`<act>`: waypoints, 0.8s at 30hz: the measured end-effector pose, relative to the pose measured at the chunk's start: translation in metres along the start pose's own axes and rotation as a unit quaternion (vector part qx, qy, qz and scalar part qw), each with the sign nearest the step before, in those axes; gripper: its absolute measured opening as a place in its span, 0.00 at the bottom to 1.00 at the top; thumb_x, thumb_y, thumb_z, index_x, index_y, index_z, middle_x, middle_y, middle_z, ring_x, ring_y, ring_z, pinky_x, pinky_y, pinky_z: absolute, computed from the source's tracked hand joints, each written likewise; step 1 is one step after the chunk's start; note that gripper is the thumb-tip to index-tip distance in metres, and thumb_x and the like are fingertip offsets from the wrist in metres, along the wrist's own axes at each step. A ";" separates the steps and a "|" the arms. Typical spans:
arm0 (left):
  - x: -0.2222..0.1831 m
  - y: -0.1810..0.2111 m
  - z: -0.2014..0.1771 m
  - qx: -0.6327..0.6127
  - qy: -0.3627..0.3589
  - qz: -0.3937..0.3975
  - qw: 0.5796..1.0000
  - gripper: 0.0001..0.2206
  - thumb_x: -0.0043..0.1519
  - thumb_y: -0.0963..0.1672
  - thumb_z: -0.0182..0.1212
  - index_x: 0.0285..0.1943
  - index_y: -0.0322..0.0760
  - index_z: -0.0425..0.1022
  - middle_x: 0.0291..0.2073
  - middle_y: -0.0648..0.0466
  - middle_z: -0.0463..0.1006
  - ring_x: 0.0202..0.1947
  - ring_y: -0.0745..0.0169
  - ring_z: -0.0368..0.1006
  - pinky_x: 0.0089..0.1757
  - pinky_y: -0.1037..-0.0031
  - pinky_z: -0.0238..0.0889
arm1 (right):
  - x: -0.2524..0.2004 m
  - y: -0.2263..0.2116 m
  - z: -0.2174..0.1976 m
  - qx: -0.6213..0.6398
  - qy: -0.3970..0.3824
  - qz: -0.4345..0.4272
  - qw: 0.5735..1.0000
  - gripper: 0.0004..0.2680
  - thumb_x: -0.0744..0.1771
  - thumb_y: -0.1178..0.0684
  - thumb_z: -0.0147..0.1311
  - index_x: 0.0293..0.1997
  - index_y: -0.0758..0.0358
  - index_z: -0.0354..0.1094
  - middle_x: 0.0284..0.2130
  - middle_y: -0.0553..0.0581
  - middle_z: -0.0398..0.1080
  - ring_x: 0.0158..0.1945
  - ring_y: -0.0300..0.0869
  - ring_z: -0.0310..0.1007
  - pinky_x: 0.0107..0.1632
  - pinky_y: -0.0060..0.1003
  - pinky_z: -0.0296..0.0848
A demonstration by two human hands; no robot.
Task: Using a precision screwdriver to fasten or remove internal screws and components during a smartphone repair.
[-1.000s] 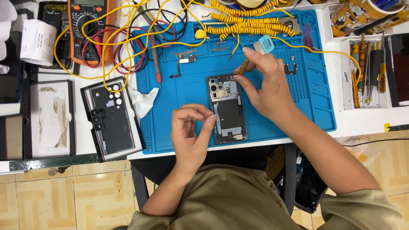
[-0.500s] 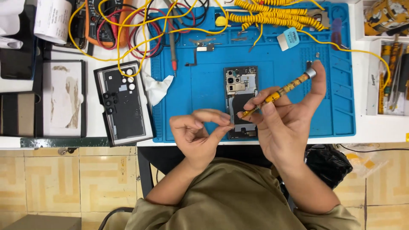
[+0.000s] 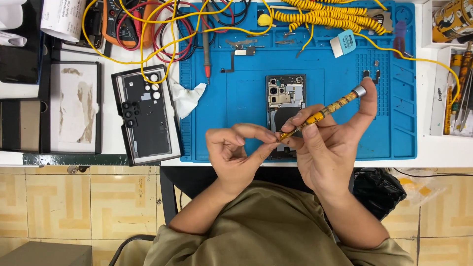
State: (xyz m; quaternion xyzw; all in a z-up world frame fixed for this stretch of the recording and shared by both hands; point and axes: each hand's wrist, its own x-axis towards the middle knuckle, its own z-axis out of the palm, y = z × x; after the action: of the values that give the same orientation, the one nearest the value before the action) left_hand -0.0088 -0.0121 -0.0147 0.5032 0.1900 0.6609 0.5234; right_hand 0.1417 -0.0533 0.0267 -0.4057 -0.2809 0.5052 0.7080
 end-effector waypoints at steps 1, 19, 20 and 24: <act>0.000 0.001 0.000 0.003 -0.003 -0.004 1.000 0.26 0.63 0.31 0.72 0.55 0.44 0.57 0.39 0.36 0.81 0.44 0.44 0.85 0.52 0.56 0.84 | 0.001 0.000 0.000 0.003 0.000 -0.002 1.000 0.38 0.75 0.60 0.58 0.89 0.32 0.25 0.47 0.67 0.76 0.47 0.54 0.84 0.45 0.43 0.89; 0.003 0.002 0.002 0.061 -0.014 -0.016 0.998 0.23 0.65 0.32 0.72 0.56 0.42 0.60 0.45 0.40 0.80 0.49 0.45 0.84 0.55 0.56 0.84 | -0.006 0.007 -0.006 -0.127 -0.031 -0.123 0.984 0.32 0.77 0.66 0.56 0.84 0.29 0.36 0.48 0.74 0.73 0.49 0.62 0.82 0.59 0.62 0.90; 0.003 0.004 0.000 0.057 -0.016 -0.018 0.998 0.23 0.65 0.32 0.72 0.56 0.42 0.60 0.45 0.40 0.80 0.49 0.45 0.84 0.55 0.56 0.84 | 0.002 0.001 -0.007 -0.129 -0.028 -0.125 0.983 0.32 0.77 0.66 0.56 0.84 0.29 0.36 0.48 0.74 0.73 0.49 0.62 0.82 0.59 0.62 0.90; -0.002 0.011 -0.005 0.261 -0.078 -0.013 0.962 0.21 0.64 0.41 0.79 0.57 0.41 0.67 0.52 0.46 0.74 0.53 0.50 0.78 0.54 0.65 0.76 | 0.045 -0.028 -0.016 -0.258 -0.107 -0.183 0.943 0.33 0.79 0.74 0.50 0.85 0.30 0.37 0.48 0.80 0.70 0.46 0.67 0.82 0.56 0.61 0.91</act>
State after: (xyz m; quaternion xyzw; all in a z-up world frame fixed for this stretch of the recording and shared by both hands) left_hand -0.0193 -0.0169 -0.0092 0.6698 0.3216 0.5398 0.3956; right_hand 0.1834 -0.0199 0.0416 -0.4597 -0.5452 0.3174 0.6250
